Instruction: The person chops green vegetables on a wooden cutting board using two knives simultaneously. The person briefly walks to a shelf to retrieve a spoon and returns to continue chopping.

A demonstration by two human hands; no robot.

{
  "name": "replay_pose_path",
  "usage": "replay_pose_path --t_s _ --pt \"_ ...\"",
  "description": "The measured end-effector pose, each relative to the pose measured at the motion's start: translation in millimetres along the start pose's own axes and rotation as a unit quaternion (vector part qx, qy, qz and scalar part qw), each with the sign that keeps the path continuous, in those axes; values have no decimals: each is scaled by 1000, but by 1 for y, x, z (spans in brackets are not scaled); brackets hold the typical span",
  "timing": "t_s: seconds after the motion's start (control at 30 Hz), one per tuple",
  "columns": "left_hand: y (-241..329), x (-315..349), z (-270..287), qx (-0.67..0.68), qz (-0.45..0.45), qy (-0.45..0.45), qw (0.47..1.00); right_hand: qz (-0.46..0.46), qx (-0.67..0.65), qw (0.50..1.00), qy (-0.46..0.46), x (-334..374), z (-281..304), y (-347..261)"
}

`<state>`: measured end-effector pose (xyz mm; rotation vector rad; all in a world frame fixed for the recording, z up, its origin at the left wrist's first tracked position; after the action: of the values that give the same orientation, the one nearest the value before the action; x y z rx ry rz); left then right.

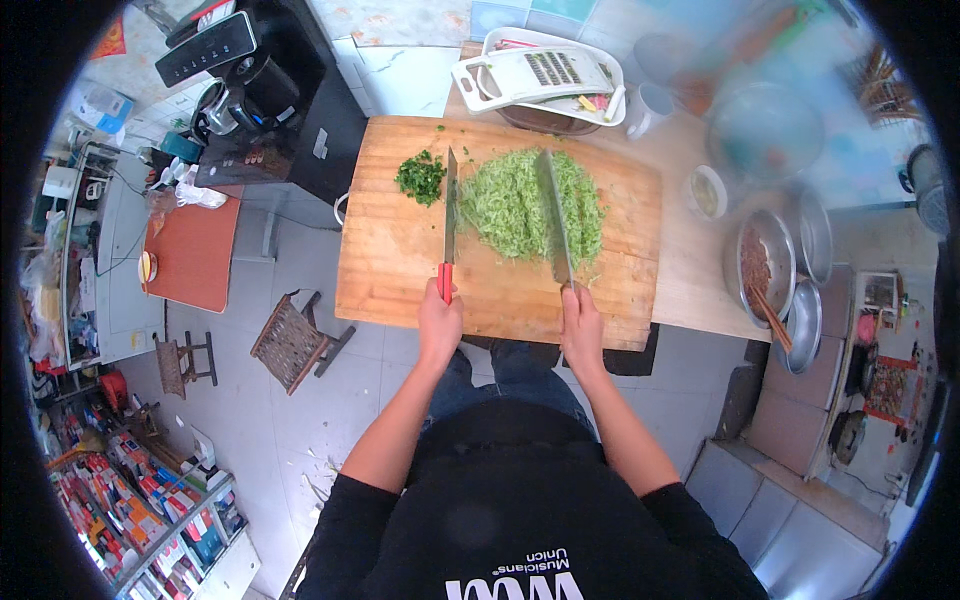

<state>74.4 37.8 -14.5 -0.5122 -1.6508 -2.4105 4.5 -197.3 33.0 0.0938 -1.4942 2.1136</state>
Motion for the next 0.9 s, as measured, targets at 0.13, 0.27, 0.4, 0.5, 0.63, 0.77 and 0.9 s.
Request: replay_pose_path --t_s 0.13,0.27,0.4,0.5,0.63,0.77,0.9 --pt "3 -6 5 -20 -47 18 999 -50 -18 998 -20 0 6 2" --pt "7 -1 2 -12 2 -8 1000 -27 -28 999 25 11 8 1" --pt "2 -4 3 -29 -24 0 999 -43 -28 999 5 3 9 4" --pt "4 -3 3 -26 -41 6 999 -32 -42 998 23 2 10 -1" --pt "1 -6 3 -28 -36 7 999 -60 -53 997 -7 -7 10 -2" --pt "10 -6 0 -39 -40 2 998 -41 7 998 42 -9 20 21" --pt "-2 -6 7 -44 8 -6 999 -124 -48 991 -22 -2 22 1"
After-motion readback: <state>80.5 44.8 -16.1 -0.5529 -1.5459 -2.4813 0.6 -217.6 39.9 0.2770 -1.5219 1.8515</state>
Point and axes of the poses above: each hand's wrist, its own x-axis away from the middle knuckle, its own z-axis out of the back of the hand, y = z × x, the point moved 8 cm from there along -x, towards the middle knuckle, and after that the axes turned 5 degrees about -y, right-handed, at the moved point
